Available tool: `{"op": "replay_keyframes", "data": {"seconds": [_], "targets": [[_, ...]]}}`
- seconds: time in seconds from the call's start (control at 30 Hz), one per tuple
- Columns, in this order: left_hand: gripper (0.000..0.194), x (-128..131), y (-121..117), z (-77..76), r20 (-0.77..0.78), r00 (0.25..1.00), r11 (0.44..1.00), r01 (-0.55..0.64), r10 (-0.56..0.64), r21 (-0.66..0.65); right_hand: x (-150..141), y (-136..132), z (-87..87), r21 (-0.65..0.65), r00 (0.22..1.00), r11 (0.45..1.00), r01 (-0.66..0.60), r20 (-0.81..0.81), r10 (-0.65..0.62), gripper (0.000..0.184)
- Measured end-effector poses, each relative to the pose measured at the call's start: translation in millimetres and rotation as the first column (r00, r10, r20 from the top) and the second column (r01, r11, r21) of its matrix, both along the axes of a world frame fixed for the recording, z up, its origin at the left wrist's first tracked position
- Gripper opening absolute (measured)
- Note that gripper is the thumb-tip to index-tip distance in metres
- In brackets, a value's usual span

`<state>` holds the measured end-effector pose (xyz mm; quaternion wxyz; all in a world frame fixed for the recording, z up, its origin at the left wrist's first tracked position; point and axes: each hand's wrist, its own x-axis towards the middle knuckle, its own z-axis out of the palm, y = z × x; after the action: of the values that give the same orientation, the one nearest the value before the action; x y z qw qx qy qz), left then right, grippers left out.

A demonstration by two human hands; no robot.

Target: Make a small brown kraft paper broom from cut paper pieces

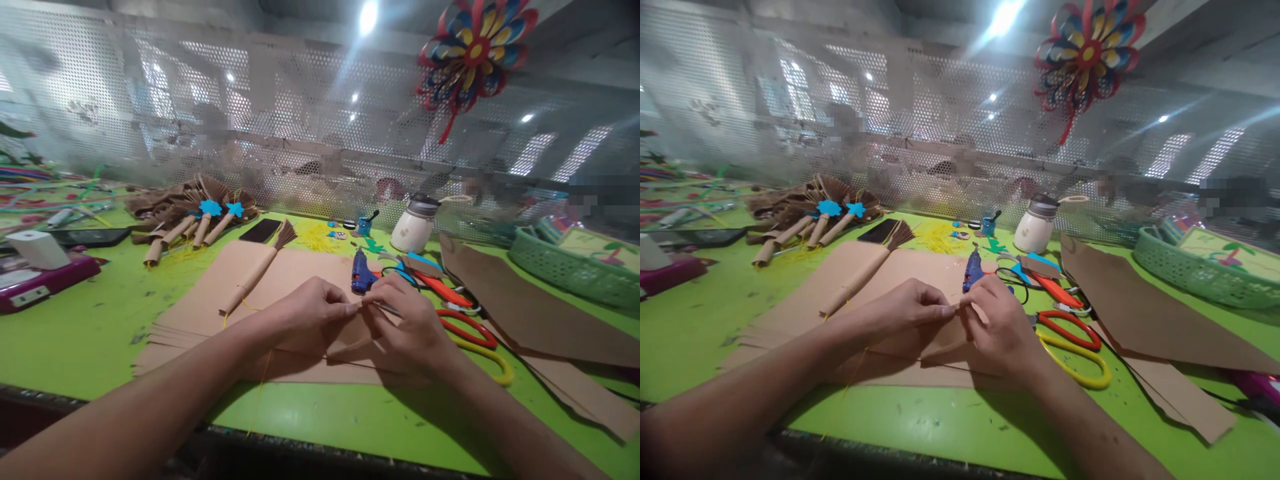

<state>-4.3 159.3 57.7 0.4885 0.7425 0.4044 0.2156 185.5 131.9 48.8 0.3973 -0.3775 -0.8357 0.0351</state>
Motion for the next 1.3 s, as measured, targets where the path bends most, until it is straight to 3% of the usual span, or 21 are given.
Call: {"op": "replay_keyframes", "data": {"seconds": [0.1, 0.2, 0.27, 0.33, 0.5, 0.67, 0.83, 1.07, 1.3], "targets": [[0.036, -0.3, -0.3, 2.2, -0.045, 0.999, 0.998, -0.006, 0.009, 0.070, 5.6, 3.4, 5.6, -0.275, 0.976, 0.958, -0.077, -0.218, 0.016, 0.021], [0.037, 0.2, -1.8, 3.1, -0.075, 0.997, 0.987, 0.036, -0.025, 0.159, 9.5, 4.7, 11.2, -0.556, 0.933, 0.807, -0.200, -0.359, -0.016, 0.030], [0.033, 1.2, -3.6, 2.9, -0.081, 0.996, 0.970, 0.046, -0.027, 0.238, 9.2, 4.4, 11.9, -0.656, 0.921, 0.715, -0.241, -0.387, -0.045, 0.026], [0.028, 2.6, -5.9, 2.6, -0.071, 0.997, 0.950, 0.039, -0.018, 0.311, 7.0, 3.6, 10.2, -0.688, 0.913, 0.680, -0.254, -0.403, -0.067, 0.020], [0.025, 5.4, -10.4, 4.2, -0.092, 0.996, 0.922, 0.026, 0.010, 0.386, 1.5, 1.8, 5.9, -0.643, 0.867, 0.714, -0.275, -0.487, -0.105, 0.018], [0.026, 5.6, -11.8, 6.4, -0.141, 0.990, 0.897, 0.036, 0.030, 0.440, -0.5, 0.4, 8.2, -0.629, 0.869, 0.748, -0.212, -0.472, -0.151, 0.021], [0.027, 5.2, -12.3, 8.4, -0.155, 0.988, 0.891, 0.070, 0.000, 0.449, 0.4, 1.0, 9.4, -0.651, 0.869, 0.717, -0.247, -0.477, -0.134, 0.026], [0.025, 6.3, -10.5, 2.3, -0.108, 0.992, 0.925, 0.095, -0.059, 0.367, 3.2, 3.7, 11.4, -0.680, 0.900, 0.681, -0.272, -0.430, -0.071, 0.023], [0.027, 4.4, -6.1, 3.3, -0.102, 0.990, 0.962, 0.124, -0.102, 0.244, 8.0, 8.5, 5.3, -0.636, 0.921, 0.748, -0.189, -0.379, -0.089, 0.023]]}}
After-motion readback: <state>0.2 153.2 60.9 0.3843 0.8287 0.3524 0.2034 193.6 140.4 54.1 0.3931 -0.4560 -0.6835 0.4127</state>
